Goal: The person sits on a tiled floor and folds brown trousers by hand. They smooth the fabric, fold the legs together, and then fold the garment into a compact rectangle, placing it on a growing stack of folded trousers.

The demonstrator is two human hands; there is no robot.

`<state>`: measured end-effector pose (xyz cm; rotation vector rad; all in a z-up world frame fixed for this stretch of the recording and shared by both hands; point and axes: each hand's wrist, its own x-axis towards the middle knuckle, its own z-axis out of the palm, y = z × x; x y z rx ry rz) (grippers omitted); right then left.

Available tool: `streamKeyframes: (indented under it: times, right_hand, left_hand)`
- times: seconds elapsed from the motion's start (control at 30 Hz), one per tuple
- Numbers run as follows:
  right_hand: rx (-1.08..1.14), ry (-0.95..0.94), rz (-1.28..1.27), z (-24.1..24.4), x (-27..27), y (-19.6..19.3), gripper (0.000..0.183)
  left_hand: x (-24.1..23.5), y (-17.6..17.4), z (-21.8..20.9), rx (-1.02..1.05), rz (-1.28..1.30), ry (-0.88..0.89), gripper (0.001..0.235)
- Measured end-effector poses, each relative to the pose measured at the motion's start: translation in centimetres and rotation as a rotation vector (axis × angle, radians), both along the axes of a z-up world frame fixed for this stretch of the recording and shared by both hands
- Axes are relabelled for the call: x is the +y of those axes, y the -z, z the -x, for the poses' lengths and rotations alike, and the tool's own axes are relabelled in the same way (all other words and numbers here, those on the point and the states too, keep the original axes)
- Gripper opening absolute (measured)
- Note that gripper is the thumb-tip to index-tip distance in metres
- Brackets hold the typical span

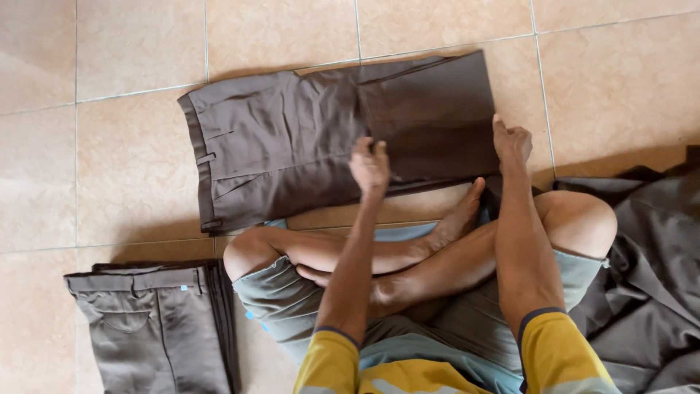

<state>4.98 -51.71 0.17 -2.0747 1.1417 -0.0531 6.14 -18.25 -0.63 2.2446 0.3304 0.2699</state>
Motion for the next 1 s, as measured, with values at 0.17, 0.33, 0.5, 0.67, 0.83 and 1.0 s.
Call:
streamKeyframes:
  times: [0.17, 0.33, 0.5, 0.67, 0.83, 1.0]
  right_hand:
    - [0.093, -0.157, 0.043, -0.6, 3.3, -1.8, 0.062]
    - [0.029, -0.277, 0.036, -2.7, 6.0, 1.8, 0.053]
    - [-0.116, -0.105, 0.102, -3.2, 2.1, 7.3, 0.036]
    - [-0.096, -0.181, 0.134, -1.1, 3.8, 2.1, 0.043]
    - [-0.337, -0.499, 0.512, 0.7, 8.0, -1.9, 0.042]
    - [-0.081, -1.099, -0.411, 6.0, 19.6, -21.3, 0.039]
  left_hand:
    - [14.4, 0.1, 0.3, 0.104, -0.093, -0.128, 0.03]
    - [18.6, 6.5, 1.4, 0.098, -0.003, -0.136, 0.034]
    - [15.0, 3.6, 3.2, 0.089, 0.066, -0.136, 0.042]
    - [13.3, 1.7, 3.8, 0.16, 0.046, -0.102, 0.056]
    - [11.5, -0.3, 1.3, 0.303, -0.011, -0.065, 0.05]
    - [6.4, -4.8, -2.6, 0.245, 0.317, -0.06, 0.037]
